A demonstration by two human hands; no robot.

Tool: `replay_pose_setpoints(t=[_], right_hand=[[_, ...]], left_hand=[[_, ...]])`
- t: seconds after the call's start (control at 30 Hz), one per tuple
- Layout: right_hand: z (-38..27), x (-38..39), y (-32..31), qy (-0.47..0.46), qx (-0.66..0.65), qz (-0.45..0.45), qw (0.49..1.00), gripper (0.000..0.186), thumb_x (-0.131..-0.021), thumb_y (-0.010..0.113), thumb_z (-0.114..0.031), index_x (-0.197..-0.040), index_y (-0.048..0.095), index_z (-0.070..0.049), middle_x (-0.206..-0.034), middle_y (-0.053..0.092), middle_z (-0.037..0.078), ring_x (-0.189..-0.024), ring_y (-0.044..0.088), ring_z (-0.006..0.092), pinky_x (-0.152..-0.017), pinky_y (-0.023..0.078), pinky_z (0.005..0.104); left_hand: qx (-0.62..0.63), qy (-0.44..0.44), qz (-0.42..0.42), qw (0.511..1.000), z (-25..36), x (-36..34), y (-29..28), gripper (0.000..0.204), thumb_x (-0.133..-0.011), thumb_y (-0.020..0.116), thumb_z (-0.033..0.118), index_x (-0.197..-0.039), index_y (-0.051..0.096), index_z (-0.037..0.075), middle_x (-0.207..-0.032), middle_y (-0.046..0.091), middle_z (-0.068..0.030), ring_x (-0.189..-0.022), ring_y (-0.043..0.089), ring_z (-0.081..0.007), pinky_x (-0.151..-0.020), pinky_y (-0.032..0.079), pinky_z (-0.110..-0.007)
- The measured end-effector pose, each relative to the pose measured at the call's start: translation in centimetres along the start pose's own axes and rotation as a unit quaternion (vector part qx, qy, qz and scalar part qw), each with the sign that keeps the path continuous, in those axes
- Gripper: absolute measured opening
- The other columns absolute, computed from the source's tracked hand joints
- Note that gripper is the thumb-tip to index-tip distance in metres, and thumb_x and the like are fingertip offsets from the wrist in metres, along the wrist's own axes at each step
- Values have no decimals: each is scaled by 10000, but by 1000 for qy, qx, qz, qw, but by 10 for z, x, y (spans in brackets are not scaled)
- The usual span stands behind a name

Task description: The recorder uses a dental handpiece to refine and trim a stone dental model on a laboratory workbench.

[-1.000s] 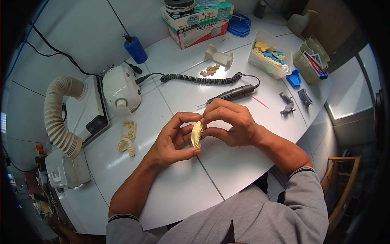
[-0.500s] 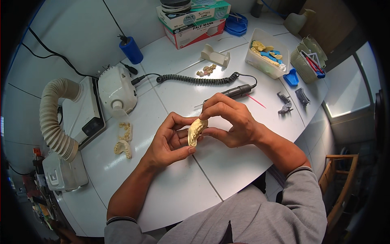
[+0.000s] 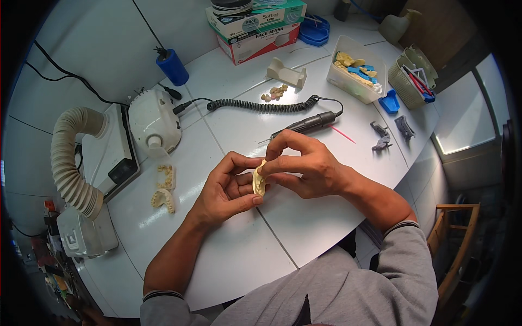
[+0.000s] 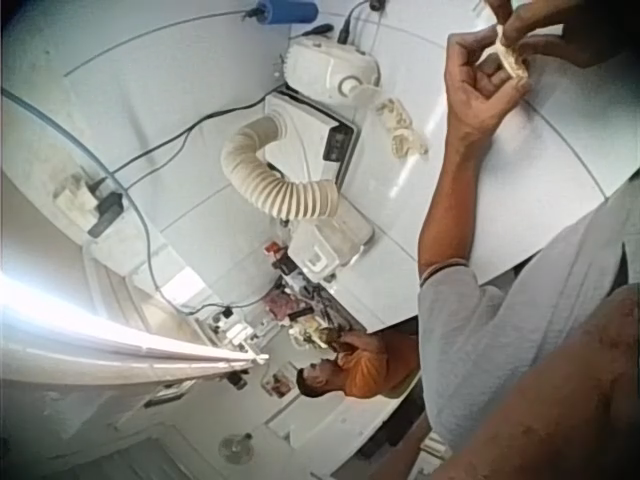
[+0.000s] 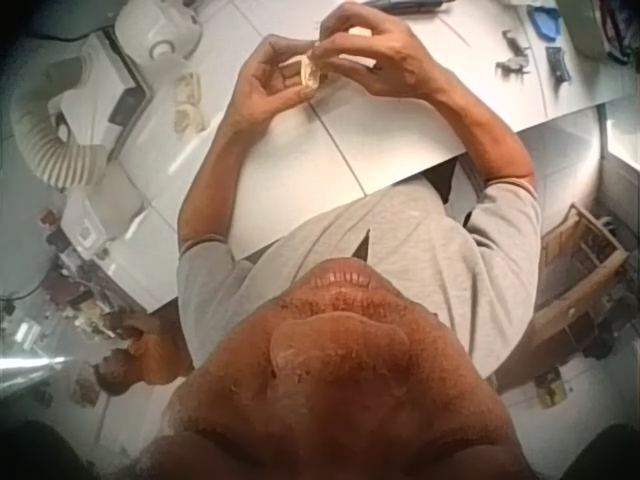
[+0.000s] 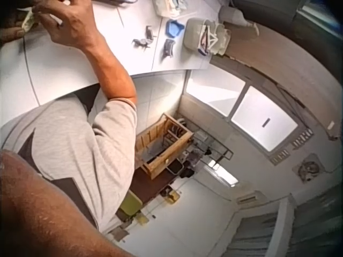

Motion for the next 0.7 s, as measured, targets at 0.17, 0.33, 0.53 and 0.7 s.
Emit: replay_pose_setpoints(t=[0.17, 0.33, 0.53, 0.7], right_hand=[[0, 1, 2, 6, 1, -2, 1000, 240, -901, 905, -60, -1121, 830, -119, -1095, 667, 83, -955, 733, 234, -822, 644, 372], [2, 1, 2, 8, 5, 0, 1000, 254, -897, 917, -74, -1131, 831, -121, -1087, 672, 84, -943, 731, 229, -795, 633, 368], [3, 3, 2, 1, 2, -3, 1000, 261, -872, 936, -52, -1118, 860, -96, -1075, 687, 82, -954, 741, 228, -789, 639, 356], [2, 1, 1, -7, 6, -6, 1000, 238, -878, 929, -62, -1102, 858, -95, -1066, 684, 71, -946, 729, 226, -782, 622, 361]], left_hand=[[12, 16, -29, 999, -4, 0, -4, 592, -982, 796, -123, -1490, 516, -4, -1561, 575, -174, -1467, 656, -304, -1229, 601, -405], [15, 14, -28, 999, -4, 0, -4, 586, -982, 801, -121, -1482, 517, -6, -1553, 578, -179, -1456, 660, -293, -1206, 615, -388], [9, 4, -31, 999, -4, -1, -4, 592, -980, 805, -124, -1482, 514, -7, -1548, 576, -177, -1446, 663, -289, -1194, 622, -383], [7, 9, -21, 1000, 0, -1, 0, 625, -978, 803, -128, -1514, 506, -8, -1543, 574, -172, -1464, 656, -303, -1204, 617, -388]])
Point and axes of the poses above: each hand's wrist, its own x-axis away from the middle knuckle, its own y-axis out of the palm, z = x × y, the point moved 2 cm from there along -x, towards the middle knuckle
